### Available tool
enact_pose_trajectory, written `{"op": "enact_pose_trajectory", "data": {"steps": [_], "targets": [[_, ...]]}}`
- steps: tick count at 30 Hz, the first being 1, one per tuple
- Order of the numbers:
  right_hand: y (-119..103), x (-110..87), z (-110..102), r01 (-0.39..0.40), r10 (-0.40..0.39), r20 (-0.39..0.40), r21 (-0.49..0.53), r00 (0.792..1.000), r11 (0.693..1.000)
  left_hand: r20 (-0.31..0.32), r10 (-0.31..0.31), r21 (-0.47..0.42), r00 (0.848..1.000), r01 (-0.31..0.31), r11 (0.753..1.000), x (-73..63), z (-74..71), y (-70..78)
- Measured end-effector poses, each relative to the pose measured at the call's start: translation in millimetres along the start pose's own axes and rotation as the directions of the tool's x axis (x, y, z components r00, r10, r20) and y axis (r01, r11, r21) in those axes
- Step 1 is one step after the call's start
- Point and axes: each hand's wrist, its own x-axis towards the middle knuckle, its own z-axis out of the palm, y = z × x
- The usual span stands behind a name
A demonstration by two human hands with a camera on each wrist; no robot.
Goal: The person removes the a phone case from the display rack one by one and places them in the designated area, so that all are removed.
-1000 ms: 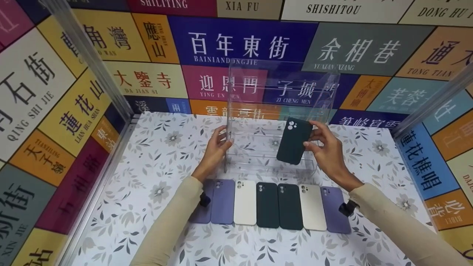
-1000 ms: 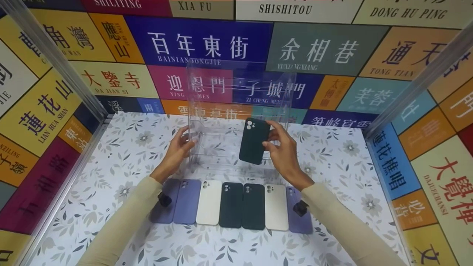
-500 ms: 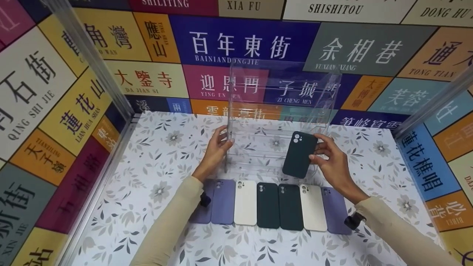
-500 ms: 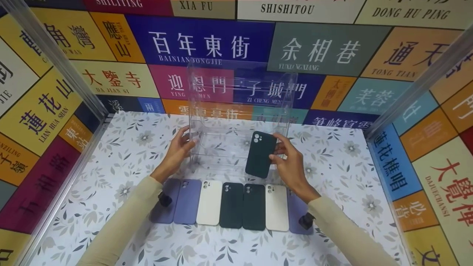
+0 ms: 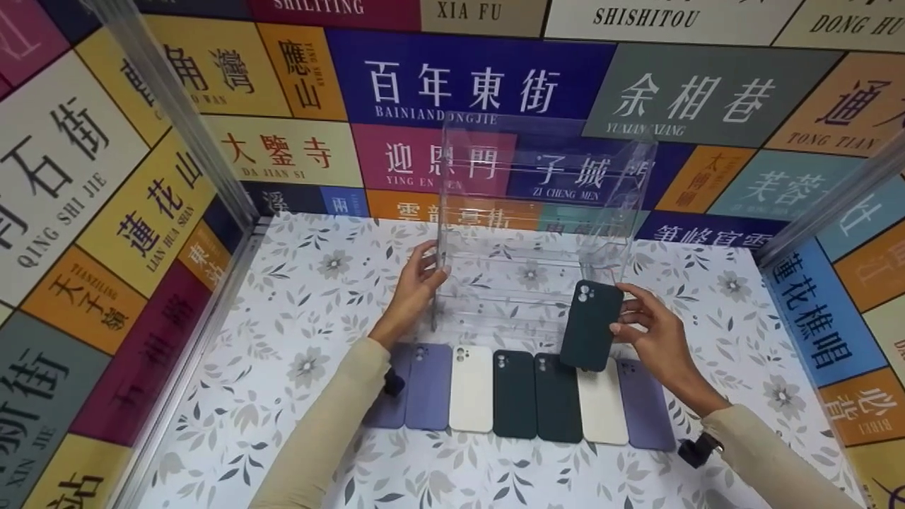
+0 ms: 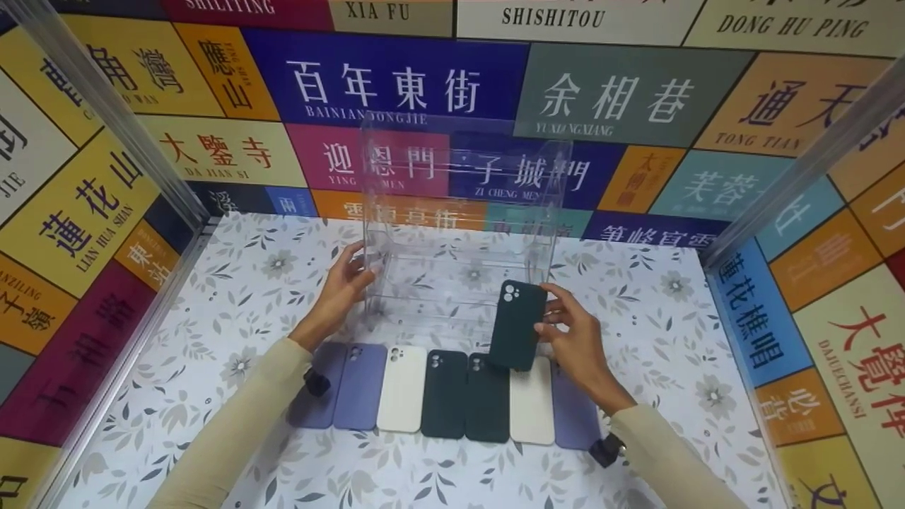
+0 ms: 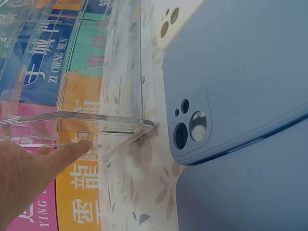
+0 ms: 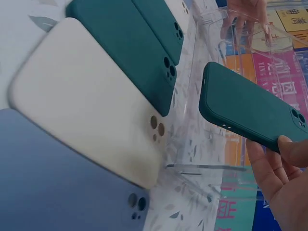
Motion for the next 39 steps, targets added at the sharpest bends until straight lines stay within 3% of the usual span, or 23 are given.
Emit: {"op": "enact_pose_trajectory", "data": {"steps": [13, 18, 27, 34, 39], "targets": [[19, -23.2, -38, -0.114, 0.114, 0.031, 0.002, 0.993, 0.993, -0.002, -0.003, -0.002, 1.000, 0.003, 1.000, -1.2, 0.4, 0.5], [26, -28.3, -60, -0.149, 0.152, 0.060, -0.043, 0.987, 0.988, -0.002, -0.016, -0.005, 1.000, 0.016, 1.000, -1.3, 1.3, 1.4], [52, -33.0, -99, -0.196, 0.196, 0.100, -0.002, 0.976, 0.981, 0.013, 0.005, 0.001, 1.000, -0.005, 1.000, -1.7, 0.1, 1.1], [67, -38.9, -125, -0.232, 0.251, 0.214, -0.110, 0.944, 0.966, 0.008, -0.011, -0.021, 1.000, 0.011, 1.000, -1.1, 1.3, 0.1], [78, -44.4, -141, -0.288, 0.311, 0.250, -0.122, 0.917, 0.950, 0.003, -0.018, -0.024, 1.000, 0.018, 1.000, -1.8, 1.5, 1.6]]}}
